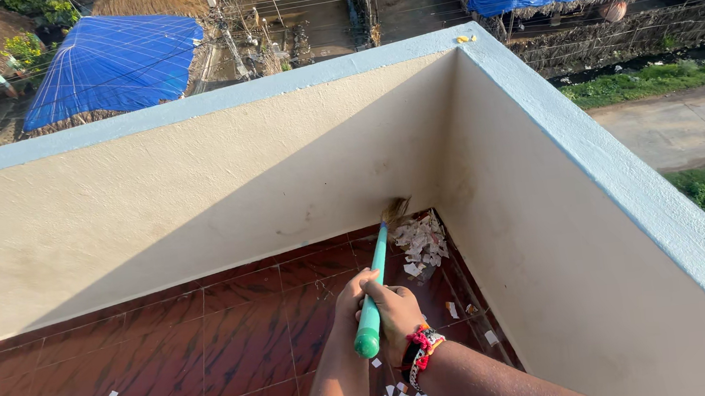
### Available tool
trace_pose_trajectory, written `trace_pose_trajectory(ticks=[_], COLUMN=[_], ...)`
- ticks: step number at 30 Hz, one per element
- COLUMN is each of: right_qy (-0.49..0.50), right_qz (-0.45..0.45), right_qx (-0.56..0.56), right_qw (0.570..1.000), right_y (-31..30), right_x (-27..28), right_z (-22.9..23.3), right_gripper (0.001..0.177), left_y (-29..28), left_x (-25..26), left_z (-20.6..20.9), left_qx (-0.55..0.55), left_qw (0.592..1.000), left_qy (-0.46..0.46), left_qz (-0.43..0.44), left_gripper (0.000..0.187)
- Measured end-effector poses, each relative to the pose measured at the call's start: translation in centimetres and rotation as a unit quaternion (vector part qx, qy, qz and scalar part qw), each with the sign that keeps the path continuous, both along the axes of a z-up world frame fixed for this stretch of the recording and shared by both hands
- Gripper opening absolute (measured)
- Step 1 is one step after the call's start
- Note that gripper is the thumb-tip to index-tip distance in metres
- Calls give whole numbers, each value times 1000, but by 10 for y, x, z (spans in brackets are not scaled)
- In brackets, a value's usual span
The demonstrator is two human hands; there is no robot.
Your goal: The person sweeps paper scraps across a tiled floor using a broom.
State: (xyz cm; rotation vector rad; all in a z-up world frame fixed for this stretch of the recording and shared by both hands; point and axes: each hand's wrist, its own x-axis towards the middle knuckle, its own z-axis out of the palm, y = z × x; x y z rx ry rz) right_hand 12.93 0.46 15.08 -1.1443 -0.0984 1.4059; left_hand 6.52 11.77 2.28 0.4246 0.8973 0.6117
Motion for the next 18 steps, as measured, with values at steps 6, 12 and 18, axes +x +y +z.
trace_pose_trajectory(ticks=[6, 12, 18], right_qy=[-37, -17, -36], right_qz=[80, 159, 265], right_qx=[-41, -46, -83], right_qw=[995, 986, 960], right_y=[10, 25, 42], right_x=[-40, -71, -99], right_z=[5, -6, 3], right_gripper=[23, 21, 18], left_y=[0, 34, -12], left_x=[-53, -107, -145], left_z=[13, -60, 16], left_qx=[-4, -13, -80], left_qw=[996, 990, 988], left_qy=[65, -122, -62], left_qz=[59, -66, 116], left_gripper=[16, 32, 46])
